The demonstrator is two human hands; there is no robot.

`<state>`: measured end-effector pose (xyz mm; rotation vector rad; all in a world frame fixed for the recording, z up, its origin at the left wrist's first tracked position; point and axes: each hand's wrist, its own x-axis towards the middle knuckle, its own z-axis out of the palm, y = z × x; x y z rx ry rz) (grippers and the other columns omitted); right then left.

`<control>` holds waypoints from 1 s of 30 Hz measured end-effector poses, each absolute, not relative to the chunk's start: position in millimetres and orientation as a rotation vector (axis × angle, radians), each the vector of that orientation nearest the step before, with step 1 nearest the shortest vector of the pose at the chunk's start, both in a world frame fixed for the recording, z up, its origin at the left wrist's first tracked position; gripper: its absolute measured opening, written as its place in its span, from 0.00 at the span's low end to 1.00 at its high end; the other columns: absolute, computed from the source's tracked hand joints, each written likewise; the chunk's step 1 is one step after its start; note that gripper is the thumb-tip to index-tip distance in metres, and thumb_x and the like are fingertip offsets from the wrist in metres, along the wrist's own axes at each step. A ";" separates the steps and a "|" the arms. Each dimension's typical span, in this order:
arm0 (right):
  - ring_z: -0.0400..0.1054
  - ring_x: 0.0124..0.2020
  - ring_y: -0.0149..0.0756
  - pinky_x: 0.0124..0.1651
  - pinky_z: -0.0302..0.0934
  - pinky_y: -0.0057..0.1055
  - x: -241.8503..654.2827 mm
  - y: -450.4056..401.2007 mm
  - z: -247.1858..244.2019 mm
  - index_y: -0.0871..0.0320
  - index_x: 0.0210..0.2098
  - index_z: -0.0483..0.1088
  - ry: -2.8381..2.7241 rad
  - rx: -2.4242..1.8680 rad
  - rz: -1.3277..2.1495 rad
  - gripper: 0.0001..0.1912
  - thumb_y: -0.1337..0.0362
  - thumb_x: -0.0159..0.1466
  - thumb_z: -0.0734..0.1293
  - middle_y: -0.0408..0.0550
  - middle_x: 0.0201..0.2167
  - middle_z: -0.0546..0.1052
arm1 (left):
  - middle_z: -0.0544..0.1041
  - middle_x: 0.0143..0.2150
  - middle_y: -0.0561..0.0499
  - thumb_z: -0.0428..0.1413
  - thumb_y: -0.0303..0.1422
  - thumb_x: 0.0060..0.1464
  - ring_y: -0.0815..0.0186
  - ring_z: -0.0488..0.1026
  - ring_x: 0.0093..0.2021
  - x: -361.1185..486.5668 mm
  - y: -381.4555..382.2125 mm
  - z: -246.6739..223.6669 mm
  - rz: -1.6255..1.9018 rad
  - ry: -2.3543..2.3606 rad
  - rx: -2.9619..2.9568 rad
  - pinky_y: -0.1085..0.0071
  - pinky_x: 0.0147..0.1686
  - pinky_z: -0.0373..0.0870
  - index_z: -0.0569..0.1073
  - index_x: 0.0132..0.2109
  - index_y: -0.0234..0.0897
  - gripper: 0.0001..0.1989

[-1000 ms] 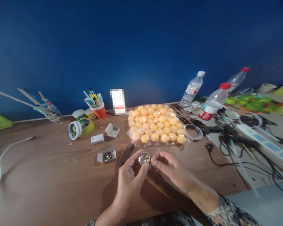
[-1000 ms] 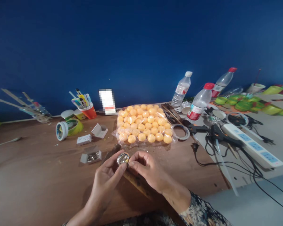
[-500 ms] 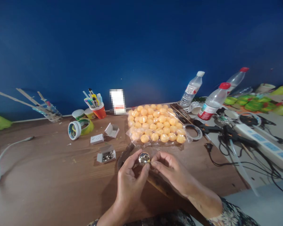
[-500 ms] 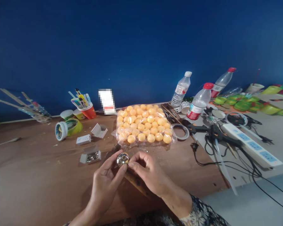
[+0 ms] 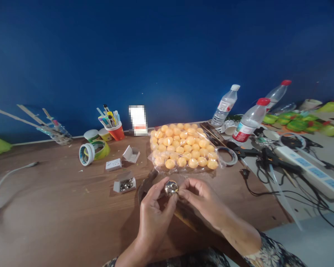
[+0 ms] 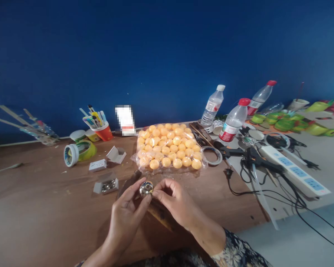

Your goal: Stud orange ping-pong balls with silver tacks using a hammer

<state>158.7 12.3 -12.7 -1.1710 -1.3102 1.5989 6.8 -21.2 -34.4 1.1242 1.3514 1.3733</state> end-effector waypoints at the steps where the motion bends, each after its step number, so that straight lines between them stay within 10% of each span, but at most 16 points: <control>1: 0.62 0.28 0.31 0.35 0.57 0.31 159.0 12.4 -12.7 0.58 0.27 0.67 -1.297 -1.194 1.592 0.17 0.51 0.55 0.71 0.40 0.24 0.69 | 0.79 0.49 0.44 0.63 0.33 0.49 0.56 0.76 0.48 6.8 -21.4 -34.7 1.373 1.347 1.124 0.64 0.52 0.71 0.76 0.52 0.39 0.21; 30: 0.69 0.34 0.32 0.35 0.62 0.28 157.3 20.0 -16.5 0.56 0.40 0.70 -1.108 -0.995 1.736 0.20 0.53 0.53 0.75 0.43 0.34 0.76 | 0.79 0.51 0.43 0.64 0.38 0.49 0.56 0.74 0.52 11.6 -12.0 -20.1 1.257 1.119 0.782 0.62 0.54 0.69 0.71 0.56 0.35 0.28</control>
